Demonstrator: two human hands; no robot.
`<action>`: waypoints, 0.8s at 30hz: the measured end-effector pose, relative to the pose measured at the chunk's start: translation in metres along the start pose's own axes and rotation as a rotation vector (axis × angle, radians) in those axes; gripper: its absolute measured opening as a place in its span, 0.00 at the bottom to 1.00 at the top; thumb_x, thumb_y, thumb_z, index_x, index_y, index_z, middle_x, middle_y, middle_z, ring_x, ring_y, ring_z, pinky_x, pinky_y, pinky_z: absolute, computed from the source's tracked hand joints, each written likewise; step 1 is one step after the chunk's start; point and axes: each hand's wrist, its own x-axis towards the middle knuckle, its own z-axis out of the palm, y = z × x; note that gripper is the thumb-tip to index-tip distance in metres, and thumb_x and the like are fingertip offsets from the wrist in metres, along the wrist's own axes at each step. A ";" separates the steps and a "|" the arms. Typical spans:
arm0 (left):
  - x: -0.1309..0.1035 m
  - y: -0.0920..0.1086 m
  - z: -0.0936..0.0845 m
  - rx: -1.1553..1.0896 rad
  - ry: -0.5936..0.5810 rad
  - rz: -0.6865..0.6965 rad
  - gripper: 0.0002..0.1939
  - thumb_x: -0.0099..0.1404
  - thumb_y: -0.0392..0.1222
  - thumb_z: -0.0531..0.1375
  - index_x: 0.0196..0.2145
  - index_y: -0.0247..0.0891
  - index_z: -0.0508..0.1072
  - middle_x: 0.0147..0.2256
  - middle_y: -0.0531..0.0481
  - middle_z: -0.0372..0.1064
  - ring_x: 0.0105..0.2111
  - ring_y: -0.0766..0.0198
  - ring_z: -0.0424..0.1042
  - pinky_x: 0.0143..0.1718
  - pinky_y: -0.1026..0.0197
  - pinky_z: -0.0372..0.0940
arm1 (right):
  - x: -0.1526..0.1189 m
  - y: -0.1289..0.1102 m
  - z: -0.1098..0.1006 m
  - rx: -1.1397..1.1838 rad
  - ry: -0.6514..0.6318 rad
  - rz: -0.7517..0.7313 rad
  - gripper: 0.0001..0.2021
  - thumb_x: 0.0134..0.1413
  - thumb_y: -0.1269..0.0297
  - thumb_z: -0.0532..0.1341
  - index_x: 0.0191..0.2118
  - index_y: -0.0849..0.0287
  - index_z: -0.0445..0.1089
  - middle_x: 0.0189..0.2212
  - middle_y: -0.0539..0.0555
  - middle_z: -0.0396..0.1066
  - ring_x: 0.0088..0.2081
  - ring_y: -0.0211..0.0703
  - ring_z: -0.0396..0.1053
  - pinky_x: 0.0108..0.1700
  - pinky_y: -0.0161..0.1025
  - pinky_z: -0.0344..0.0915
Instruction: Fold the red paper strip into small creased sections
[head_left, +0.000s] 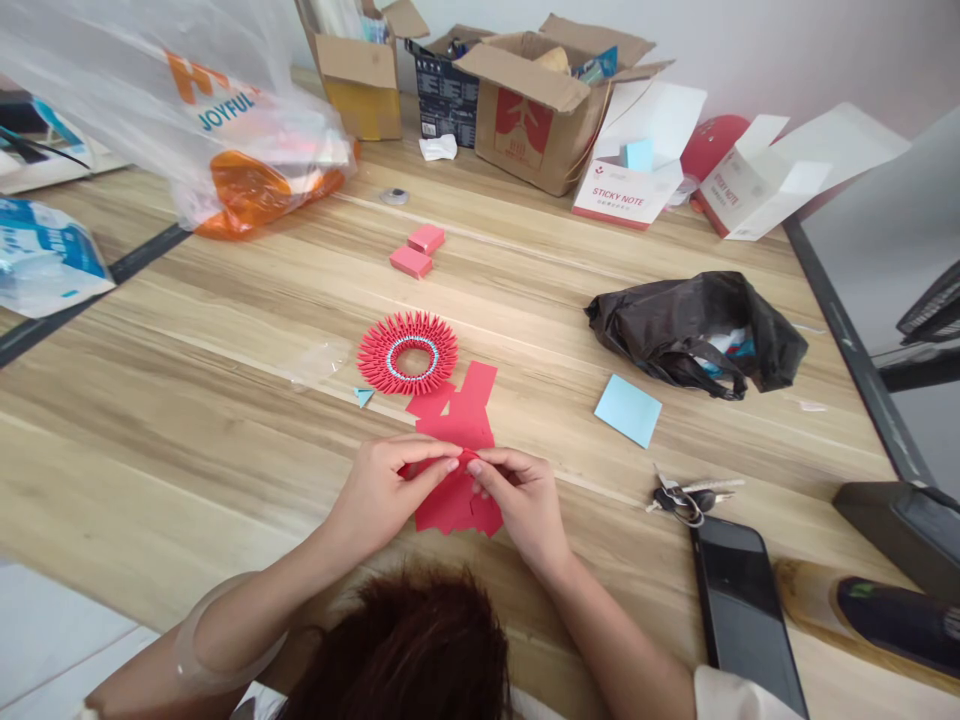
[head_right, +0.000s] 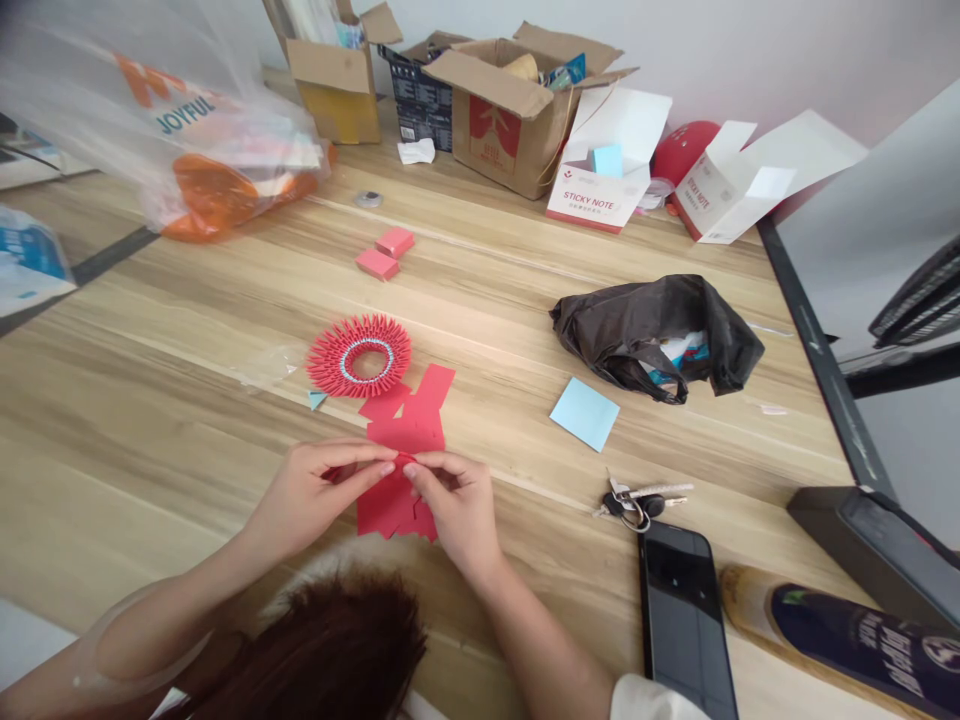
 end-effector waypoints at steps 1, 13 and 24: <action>0.000 0.000 0.000 0.000 0.000 -0.004 0.07 0.59 0.39 0.60 0.34 0.40 0.78 0.34 0.51 0.76 0.33 0.64 0.74 0.36 0.65 0.66 | 0.000 0.000 0.000 -0.009 -0.010 -0.005 0.06 0.46 0.63 0.64 0.28 0.60 0.75 0.17 0.49 0.69 0.20 0.33 0.63 0.24 0.31 0.61; -0.002 -0.001 0.002 0.042 0.004 -0.112 0.08 0.55 0.43 0.62 0.32 0.39 0.78 0.29 0.51 0.76 0.23 0.66 0.68 0.26 0.66 0.62 | 0.001 0.002 -0.003 -0.056 -0.067 -0.041 0.09 0.50 0.61 0.61 0.31 0.59 0.76 0.18 0.50 0.69 0.21 0.34 0.63 0.25 0.32 0.61; -0.002 0.002 0.003 0.072 0.011 -0.118 0.08 0.56 0.44 0.60 0.28 0.37 0.77 0.20 0.54 0.70 0.19 0.70 0.60 0.21 0.67 0.56 | 0.001 0.002 -0.003 -0.042 -0.067 -0.029 0.09 0.49 0.61 0.61 0.33 0.59 0.77 0.19 0.50 0.70 0.21 0.35 0.64 0.25 0.33 0.62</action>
